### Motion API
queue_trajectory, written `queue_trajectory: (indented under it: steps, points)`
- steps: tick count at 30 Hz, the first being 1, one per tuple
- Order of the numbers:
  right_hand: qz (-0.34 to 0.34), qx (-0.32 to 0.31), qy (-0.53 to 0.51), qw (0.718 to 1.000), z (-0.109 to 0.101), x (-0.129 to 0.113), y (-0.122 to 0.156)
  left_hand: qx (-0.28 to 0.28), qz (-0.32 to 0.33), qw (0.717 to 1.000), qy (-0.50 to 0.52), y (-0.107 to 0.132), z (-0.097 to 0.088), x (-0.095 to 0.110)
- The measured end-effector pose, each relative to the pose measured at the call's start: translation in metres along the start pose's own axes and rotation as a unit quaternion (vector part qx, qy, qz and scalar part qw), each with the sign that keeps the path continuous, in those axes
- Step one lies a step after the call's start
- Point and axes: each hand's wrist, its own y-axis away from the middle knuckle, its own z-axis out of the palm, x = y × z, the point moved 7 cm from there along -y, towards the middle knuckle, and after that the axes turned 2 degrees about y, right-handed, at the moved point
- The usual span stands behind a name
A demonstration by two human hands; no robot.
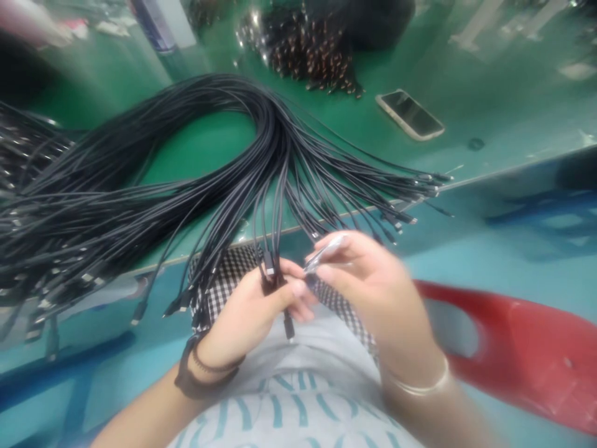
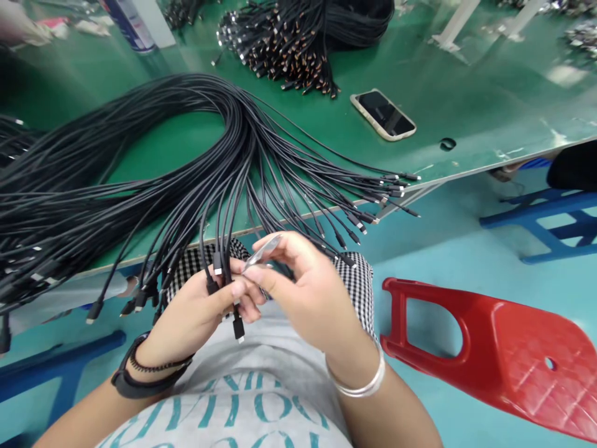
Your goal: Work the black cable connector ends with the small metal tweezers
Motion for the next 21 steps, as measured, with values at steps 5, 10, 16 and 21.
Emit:
queue_trajectory:
  steps: [5, 10, 16, 21]
  points:
    - [-0.123, 0.301, 0.374, 0.869, -0.065, -0.034, 0.009, 0.023, -0.038, 0.995, 0.093, 0.006, -0.004, -0.005]
    - [-0.091, 0.233, 0.158, 0.955, -0.05, -0.028, 0.014, 0.058, -0.033, 0.995, 0.072, 0.004, -0.01, -0.009]
    - [0.054, 0.008, -0.084, 0.995, 0.025, 0.01, 0.004, 0.049, 0.03, 0.998, 0.013, -0.005, -0.018, -0.008]
    - [0.107, -0.039, -0.154, 0.982, 0.043, 0.029, -0.01, -0.015, -0.001, 0.997, 0.071, -0.006, -0.013, -0.004]
